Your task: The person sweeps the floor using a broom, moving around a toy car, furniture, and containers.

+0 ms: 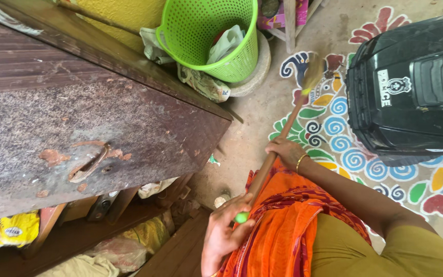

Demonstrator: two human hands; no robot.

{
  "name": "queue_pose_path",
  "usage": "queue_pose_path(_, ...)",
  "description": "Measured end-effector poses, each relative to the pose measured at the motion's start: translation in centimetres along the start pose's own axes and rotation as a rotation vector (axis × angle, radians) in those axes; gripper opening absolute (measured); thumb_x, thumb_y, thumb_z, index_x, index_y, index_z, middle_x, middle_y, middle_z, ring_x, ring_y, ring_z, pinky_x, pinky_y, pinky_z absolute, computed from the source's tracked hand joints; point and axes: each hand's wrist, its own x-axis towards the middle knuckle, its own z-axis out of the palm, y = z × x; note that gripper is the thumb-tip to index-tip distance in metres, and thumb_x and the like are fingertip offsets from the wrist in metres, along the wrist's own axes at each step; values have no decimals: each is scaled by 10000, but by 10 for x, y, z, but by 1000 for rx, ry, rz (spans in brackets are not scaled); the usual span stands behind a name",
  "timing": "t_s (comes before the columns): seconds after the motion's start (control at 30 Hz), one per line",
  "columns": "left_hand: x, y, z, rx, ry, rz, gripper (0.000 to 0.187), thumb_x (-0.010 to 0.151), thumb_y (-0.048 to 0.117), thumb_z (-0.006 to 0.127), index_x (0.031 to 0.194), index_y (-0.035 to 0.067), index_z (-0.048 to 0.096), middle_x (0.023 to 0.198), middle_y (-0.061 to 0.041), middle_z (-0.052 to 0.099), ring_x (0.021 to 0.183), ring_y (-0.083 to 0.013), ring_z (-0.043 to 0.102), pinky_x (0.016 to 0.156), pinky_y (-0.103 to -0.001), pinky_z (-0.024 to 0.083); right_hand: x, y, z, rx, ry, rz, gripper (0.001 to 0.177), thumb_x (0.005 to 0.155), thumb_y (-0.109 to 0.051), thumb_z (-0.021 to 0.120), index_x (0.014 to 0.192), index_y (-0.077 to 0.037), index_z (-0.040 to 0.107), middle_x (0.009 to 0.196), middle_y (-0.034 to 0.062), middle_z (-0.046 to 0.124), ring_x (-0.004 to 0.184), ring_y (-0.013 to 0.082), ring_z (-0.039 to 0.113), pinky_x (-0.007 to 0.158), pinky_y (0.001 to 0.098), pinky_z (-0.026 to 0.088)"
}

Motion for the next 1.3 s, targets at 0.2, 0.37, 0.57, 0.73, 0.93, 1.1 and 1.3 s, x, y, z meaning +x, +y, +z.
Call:
queue_pose_path(0.2, -8, 32, -17, 5, 58, 160, 442, 792, 319, 889, 1086, 69, 674, 1208, -150, 786, 1218, -358, 737, 1113, -498, 552, 25, -41, 25, 249, -73, -232, 236, 775, 7, 649, 971, -124, 642, 1036, 63, 707, 962, 295, 686, 787, 391, 563)
queue_pose_path(0.37, -4, 23, -9, 53, -62, 145, 428, 834, 330, 874, 1108, 73, 668, 1203, -111, 776, 1269, -353, 704, 1147, -513, 524, 34, -34, 72, 268, -224, -289, 138, 853, -26, 651, 951, -121, 634, 1028, 53, 715, 1000, 274, 697, 836, 379, 564)
queue_pose_path(0.57, 0, 2, 9, 134, -127, 10, 409, 846, 273, 843, 1139, 58, 654, 1300, -111, 729, 1370, -409, 591, 1103, -478, 506, 34, -1, 85, 235, -275, -271, 82, 849, -88, 686, 918, -131, 671, 1019, 44, 732, 964, 243, 709, 842, 344, 580)
queue_pose_path(0.73, 2, 0, 12, 94, -98, -89, 492, 859, 178, 809, 1290, 33, 621, 1334, -138, 672, 1349, -399, 588, 1075, -468, 512, 19, 8, 37, 90, -331, -7, 199, 951, -29, 591, 927, -177, 721, 1049, 13, 746, 934, 197, 718, 857, 318, 599)
queue_pose_path(0.93, 9, 5, 17, 99, -18, -194, 363, 876, 75, 759, 1215, 56, 632, 1419, -129, 650, 1242, -325, 675, 1000, -399, 587, 20, 13, -12, -70, -89, -19, 154, 884, -16, 643, 984, -132, 651, 1021, 68, 699, 930, 300, 693, 770, 401, 576)
queue_pose_path(1.1, 8, 8, 6, 94, 44, 18, 359, 900, 81, 750, 1235, 41, 627, 1404, -177, 655, 1331, -365, 638, 1099, -425, 550, 26, -6, -13, -57, 8, -75, 192, 856, 13, 635, 982, -132, 638, 1031, 81, 694, 930, 320, 689, 756, 414, 569)
queue_pose_path(1.3, 14, 14, 12, 165, 50, 102, 365, 901, 173, 795, 1199, 61, 617, 1377, -161, 667, 1328, -360, 635, 1099, -423, 549, 38, -3, 8, 109, -80, -105, 177, 858, 18, 618, 938, -140, 629, 1006, 43, 705, 913, 286, 696, 775, 379, 571)
